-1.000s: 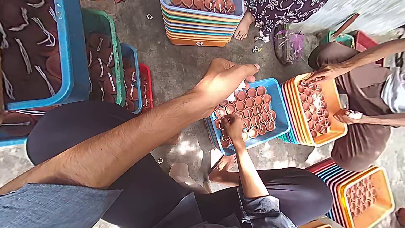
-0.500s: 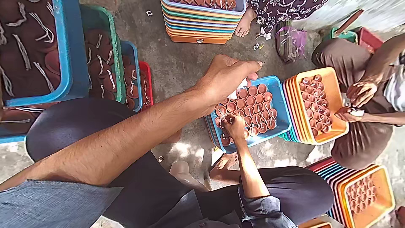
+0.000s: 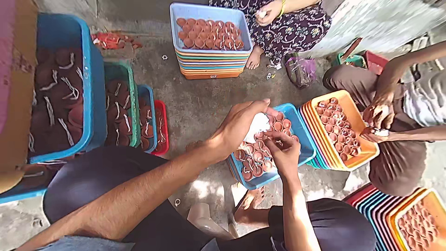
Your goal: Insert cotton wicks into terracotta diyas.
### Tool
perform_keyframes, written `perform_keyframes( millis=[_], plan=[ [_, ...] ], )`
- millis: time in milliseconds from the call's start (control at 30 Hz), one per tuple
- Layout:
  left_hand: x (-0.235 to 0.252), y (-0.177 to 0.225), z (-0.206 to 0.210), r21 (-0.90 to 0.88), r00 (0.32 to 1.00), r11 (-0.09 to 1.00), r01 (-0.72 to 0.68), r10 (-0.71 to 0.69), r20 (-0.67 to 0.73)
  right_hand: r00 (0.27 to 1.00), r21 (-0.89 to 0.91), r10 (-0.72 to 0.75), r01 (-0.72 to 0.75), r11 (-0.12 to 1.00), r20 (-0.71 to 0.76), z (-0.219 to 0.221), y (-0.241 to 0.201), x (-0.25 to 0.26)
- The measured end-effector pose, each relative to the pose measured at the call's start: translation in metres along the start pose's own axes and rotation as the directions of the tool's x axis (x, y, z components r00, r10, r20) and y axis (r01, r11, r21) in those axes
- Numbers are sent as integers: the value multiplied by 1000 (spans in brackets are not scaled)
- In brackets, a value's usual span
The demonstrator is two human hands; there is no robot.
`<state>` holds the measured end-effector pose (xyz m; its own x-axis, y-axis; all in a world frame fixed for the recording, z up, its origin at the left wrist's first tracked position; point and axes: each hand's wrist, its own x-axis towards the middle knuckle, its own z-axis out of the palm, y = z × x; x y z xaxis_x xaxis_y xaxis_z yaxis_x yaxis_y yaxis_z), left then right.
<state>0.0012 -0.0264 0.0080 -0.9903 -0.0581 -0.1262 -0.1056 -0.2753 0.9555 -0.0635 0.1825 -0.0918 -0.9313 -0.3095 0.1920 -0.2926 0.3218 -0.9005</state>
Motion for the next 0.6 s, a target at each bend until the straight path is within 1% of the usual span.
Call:
perform_keyframes(
  millis=[33,100,200,267,400,600],
  plan=[
    [-2,-1,0,10,998,999,-48,48,28,999,150,-12,17,989,-34,-4,-20,-1],
    [-3,-4,1,-8,985,990,-141,141,96,997,366,-48,66,928,-57,-10,-52,-8],
    [-5,-6,3,15,940,960,-281,272,205,990,541,-134,136,830,-43,-14,-80,-20],
    [-8,-6,6,66,916,939,-338,313,251,986,603,-167,146,784,-23,-13,-88,-27],
    [-10,-7,8,115,875,900,-421,370,312,988,670,-154,116,733,-3,-9,-91,-35],
    [-11,-9,8,240,840,829,-504,406,360,996,696,-90,76,714,-16,-8,-93,-36]
  ],
)
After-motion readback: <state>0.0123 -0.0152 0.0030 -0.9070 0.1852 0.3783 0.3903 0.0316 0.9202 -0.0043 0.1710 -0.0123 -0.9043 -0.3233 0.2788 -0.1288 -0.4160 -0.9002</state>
